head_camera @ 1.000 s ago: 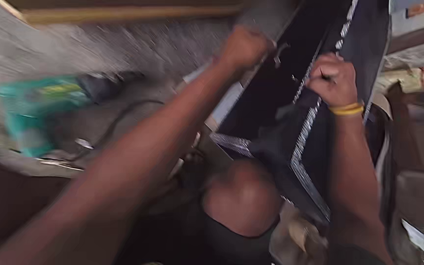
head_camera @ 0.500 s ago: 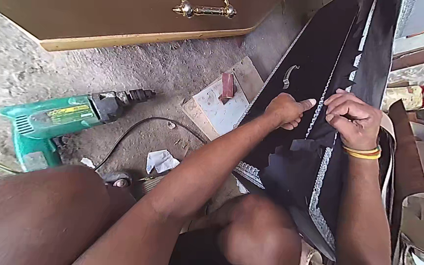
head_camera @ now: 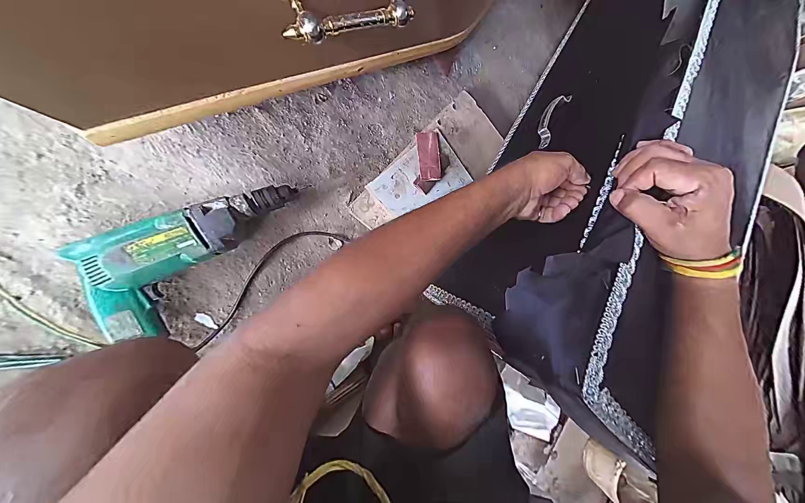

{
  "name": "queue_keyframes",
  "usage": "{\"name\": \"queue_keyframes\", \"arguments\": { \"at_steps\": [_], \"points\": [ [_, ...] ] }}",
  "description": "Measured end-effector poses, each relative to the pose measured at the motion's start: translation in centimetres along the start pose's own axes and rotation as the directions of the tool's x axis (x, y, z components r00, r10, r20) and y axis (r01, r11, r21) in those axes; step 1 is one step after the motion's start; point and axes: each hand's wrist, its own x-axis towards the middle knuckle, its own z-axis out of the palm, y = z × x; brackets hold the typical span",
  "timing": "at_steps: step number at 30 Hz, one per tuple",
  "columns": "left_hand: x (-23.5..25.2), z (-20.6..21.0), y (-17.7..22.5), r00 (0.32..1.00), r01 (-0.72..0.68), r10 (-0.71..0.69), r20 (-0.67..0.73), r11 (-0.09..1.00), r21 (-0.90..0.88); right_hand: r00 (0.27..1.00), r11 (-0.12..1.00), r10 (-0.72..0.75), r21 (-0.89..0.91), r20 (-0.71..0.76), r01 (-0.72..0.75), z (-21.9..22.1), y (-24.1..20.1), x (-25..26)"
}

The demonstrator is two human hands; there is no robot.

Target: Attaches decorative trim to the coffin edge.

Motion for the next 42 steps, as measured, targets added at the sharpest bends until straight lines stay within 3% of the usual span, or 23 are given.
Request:
{"name": "queue_keyframes", "arguments": {
  "at_steps": [4, 7, 8, 9, 11, 12, 14, 18, 20, 21, 23, 24, 25, 26, 28, 32, 34, 35, 36, 37, 39, 40, 42],
  "points": [
    [0.3, 0.0, 0.5, 0.999, 0.032, -0.032, -0.006, 0.999, 0.017, 1.000, 0.999, 0.007, 0.036, -0.002, -0.007, -0.1, 0.4, 0.0],
    [-0.3, 0.0, 1.2, 0.988, -0.109, 0.141, -0.057, 0.918, 0.381, 1.000, 0.995, -0.005, 0.095, -0.012, 0.006, -0.3, 0.9, 0.0],
    [-0.4, -0.2, 1.5, 0.962, -0.218, 0.271, 0.002, 0.768, 0.602, 1.000, 0.994, -0.006, 0.110, -0.010, 0.007, -0.3, 0.9, 0.0],
    [-0.5, -0.4, 1.9, 0.906, -0.337, 0.401, 0.135, 0.492, 0.803, 1.000, 0.993, -0.007, 0.119, -0.007, 0.008, -0.3, 0.9, 0.0],
    [-0.3, -1.2, 2.6, 0.727, -0.494, 0.492, 0.479, -0.109, 0.862, 1.000, 0.990, 0.000, 0.140, 0.002, 0.000, -0.4, 0.8, 0.1],
    [0.0, -1.5, 2.8, 0.663, -0.516, 0.468, 0.584, -0.280, 0.810, 1.000, 0.989, 0.015, 0.150, 0.010, -0.017, -0.4, 0.9, 0.1],
    [0.0, -1.8, 2.7, 0.598, -0.515, 0.427, 0.678, -0.444, 0.734, 1.000, 0.989, 0.023, 0.147, 0.010, -0.025, -0.5, 1.0, 0.2],
    [0.2, -2.3, 0.6, 0.460, -0.490, 0.523, 0.718, -0.525, 0.696, 0.999, 0.998, 0.024, 0.066, 0.032, -0.026, -0.3, 0.8, 0.6],
    [0.7, -2.6, 0.0, 0.460, -0.545, 0.591, 0.663, -0.401, 0.736, 0.999, 0.999, 0.021, 0.040, 0.044, -0.022, -0.3, 0.8, 0.6],
    [1.0, -2.7, -0.1, 0.510, -0.594, 0.628, 0.587, -0.236, 0.769, 0.999, 0.999, 0.020, 0.037, 0.045, -0.021, -0.3, 0.8, 0.6],
    [1.0, -2.6, -0.2, 0.696, -0.625, 0.634, 0.339, 0.301, 0.720, 0.999, 0.999, 0.022, 0.032, 0.044, -0.023, -0.3, 0.9, 0.5],
    [0.7, -2.5, -0.2, 0.814, -0.548, 0.537, 0.222, 0.584, 0.599, 0.999, 0.999, 0.021, 0.032, 0.044, -0.022, -0.3, 0.9, 0.5],
    [0.5, -2.3, -0.2, 0.899, -0.432, 0.411, 0.149, 0.784, 0.446, 0.999, 0.999, 0.018, 0.030, 0.045, -0.019, -0.3, 0.9, 0.4],
    [0.4, -2.1, -0.1, 0.948, -0.319, 0.298, 0.114, 0.885, 0.340, 0.999, 1.000, 0.017, 0.024, 0.044, -0.018, -0.3, 0.9, 0.4],
    [-0.1, -1.6, 0.1, 0.985, -0.169, 0.151, 0.088, 0.954, 0.248, 0.999, 1.000, 0.020, 0.015, 0.040, -0.021, -0.3, 0.8, 0.5],
    [-0.3, -0.6, 0.2, 0.994, -0.050, 0.040, 0.104, 0.995, 0.091, 0.999, 1.000, 0.014, -0.003, 0.045, -0.014, -0.2, 0.6, 0.6],
    [0.0, -0.7, 0.4, 0.991, -0.122, 0.104, 0.085, 0.962, 0.242, 0.999, 1.000, -0.002, -0.012, 0.053, 0.003, -0.2, 0.7, 0.6],
    [0.1, -0.7, 0.7, 0.977, -0.214, 0.196, 0.087, 0.864, 0.456, 0.998, 1.000, -0.003, -0.019, 0.056, 0.004, -0.2, 0.7, 0.6],
    [0.0, -0.7, 1.3, 0.941, -0.312, 0.311, 0.134, 0.642, 0.700, 0.998, 1.000, 0.002, -0.025, 0.058, 0.000, -0.2, 0.7, 0.7],
    [-0.2, -0.6, 2.0, 0.882, -0.389, 0.398, 0.254, 0.308, 0.868, 0.998, 1.000, 0.008, -0.031, 0.060, -0.006, -0.2, 0.7, 0.7],
    [-0.3, -0.8, 2.9, 0.746, -0.465, 0.389, 0.541, -0.276, 0.841, 0.998, 0.999, 0.025, -0.041, 0.061, -0.022, -0.1, 0.6, 0.6],
    [-0.3, -0.9, 3.0, 0.699, -0.466, 0.369, 0.612, -0.415, 0.782, 0.998, 0.999, 0.032, -0.043, 0.057, -0.030, -0.1, 0.5, 0.5],
    [-0.1, -1.3, 2.0, 0.601, -0.443, 0.419, 0.681, -0.535, 0.719, 0.998, 0.998, 0.043, -0.041, 0.052, -0.041, -0.1, 0.4, 0.7]
  ]
}}
